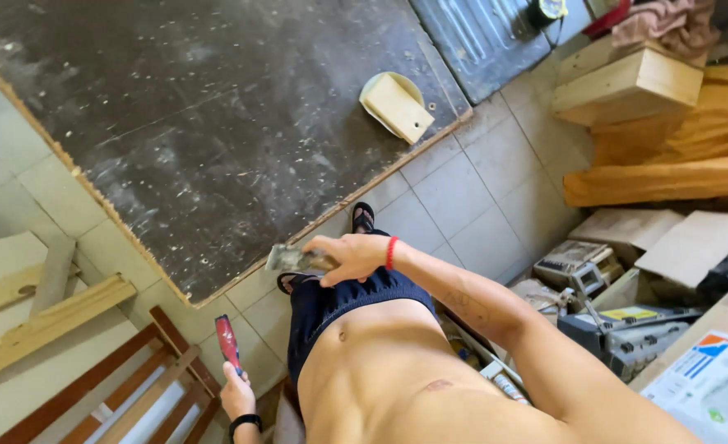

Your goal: Scraping, filing, and wiping down a wooden surface using hand tools in a workshop environment.

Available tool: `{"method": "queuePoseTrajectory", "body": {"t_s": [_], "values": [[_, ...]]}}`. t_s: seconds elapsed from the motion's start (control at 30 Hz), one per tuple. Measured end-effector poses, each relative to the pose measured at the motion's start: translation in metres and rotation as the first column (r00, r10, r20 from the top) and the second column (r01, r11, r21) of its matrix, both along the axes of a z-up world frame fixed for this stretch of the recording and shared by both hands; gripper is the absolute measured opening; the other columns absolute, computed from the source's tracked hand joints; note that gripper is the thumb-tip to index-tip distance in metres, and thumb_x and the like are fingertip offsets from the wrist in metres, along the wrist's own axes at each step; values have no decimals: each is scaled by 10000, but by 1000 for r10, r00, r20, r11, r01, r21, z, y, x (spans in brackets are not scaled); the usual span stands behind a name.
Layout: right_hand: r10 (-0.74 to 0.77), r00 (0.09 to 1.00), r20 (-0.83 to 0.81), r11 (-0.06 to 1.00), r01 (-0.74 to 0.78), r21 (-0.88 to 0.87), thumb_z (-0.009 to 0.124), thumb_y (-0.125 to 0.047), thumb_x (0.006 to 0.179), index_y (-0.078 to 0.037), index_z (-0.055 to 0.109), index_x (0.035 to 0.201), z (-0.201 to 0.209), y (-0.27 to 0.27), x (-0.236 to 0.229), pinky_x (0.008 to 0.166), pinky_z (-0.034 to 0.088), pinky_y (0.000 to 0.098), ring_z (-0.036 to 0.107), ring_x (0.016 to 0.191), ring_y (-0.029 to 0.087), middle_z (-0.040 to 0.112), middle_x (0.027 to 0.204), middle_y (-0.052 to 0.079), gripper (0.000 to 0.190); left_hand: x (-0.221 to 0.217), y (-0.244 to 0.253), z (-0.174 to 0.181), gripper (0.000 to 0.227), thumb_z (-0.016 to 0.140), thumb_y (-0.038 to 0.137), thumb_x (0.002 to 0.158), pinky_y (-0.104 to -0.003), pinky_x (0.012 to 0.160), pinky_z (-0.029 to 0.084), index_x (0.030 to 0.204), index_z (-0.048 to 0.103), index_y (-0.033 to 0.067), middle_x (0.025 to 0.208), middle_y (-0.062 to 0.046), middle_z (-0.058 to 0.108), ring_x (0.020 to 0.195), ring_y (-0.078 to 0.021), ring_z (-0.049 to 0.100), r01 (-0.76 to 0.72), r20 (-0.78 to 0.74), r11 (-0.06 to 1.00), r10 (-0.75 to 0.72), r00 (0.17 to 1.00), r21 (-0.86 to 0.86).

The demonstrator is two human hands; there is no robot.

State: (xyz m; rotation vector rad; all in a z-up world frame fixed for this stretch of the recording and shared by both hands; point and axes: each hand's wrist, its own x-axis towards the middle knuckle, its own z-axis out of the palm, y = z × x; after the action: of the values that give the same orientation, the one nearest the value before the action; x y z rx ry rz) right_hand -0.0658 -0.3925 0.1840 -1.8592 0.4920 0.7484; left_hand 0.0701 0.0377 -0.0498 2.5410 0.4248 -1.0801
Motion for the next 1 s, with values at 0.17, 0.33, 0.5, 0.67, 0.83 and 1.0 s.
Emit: {"method": "queuePoseTrajectory", "body": {"t_s": [0.17,0.33,0.5,0.67,0.83,1.0], "values": [[-280,951,134,957,288,-43,645,-318,854,-135,336,1389,-29,-29,-60,648,524,394,651,595,256,680,782,125,644,14,-48,10,836,278,722,958,-464,913,407,818,789,75,955,-200,745,971,-440,627,234,-105,969,-225,969,81],[-388,893,227,887,429,-173,617,-328,829,-95,450,1308,-42,-49,-91,685,479,451,631,768,353,648,933,175,557,2,-104,26,854,248,729,908,-454,938,428,903,835,109,1074,-221,737,1070,-442,623,535,-197,837,-509,838,116],[-424,866,264,879,464,-109,623,-290,836,-91,463,1256,-50,-67,-111,608,469,434,604,685,316,636,876,152,492,-18,-159,47,825,263,684,913,-431,949,442,1016,800,67,1146,-142,737,1098,-395,630,640,-258,767,-609,750,49],[-412,882,228,887,445,-118,624,-313,849,-100,440,1301,-59,-91,-130,629,485,449,631,704,347,667,882,181,532,-25,-192,43,844,235,713,904,-448,943,439,984,806,96,1125,-187,728,1082,-414,625,679,-252,729,-644,723,85],[-381,904,191,905,408,-123,600,-301,840,-113,431,1318,-60,-119,-150,631,468,465,617,698,366,659,847,186,540,-34,-224,38,872,240,751,888,-482,1020,398,1051,784,89,1204,-276,662,1156,-457,578,642,-279,752,-591,757,147],[-368,900,233,909,401,-113,612,-292,823,-94,461,1219,-63,-142,-169,613,465,477,614,678,389,661,851,199,468,-51,-254,46,812,244,714,917,-472,940,437,914,790,112,1075,-228,720,1065,-433,624,679,-236,725,-643,728,119]]}}
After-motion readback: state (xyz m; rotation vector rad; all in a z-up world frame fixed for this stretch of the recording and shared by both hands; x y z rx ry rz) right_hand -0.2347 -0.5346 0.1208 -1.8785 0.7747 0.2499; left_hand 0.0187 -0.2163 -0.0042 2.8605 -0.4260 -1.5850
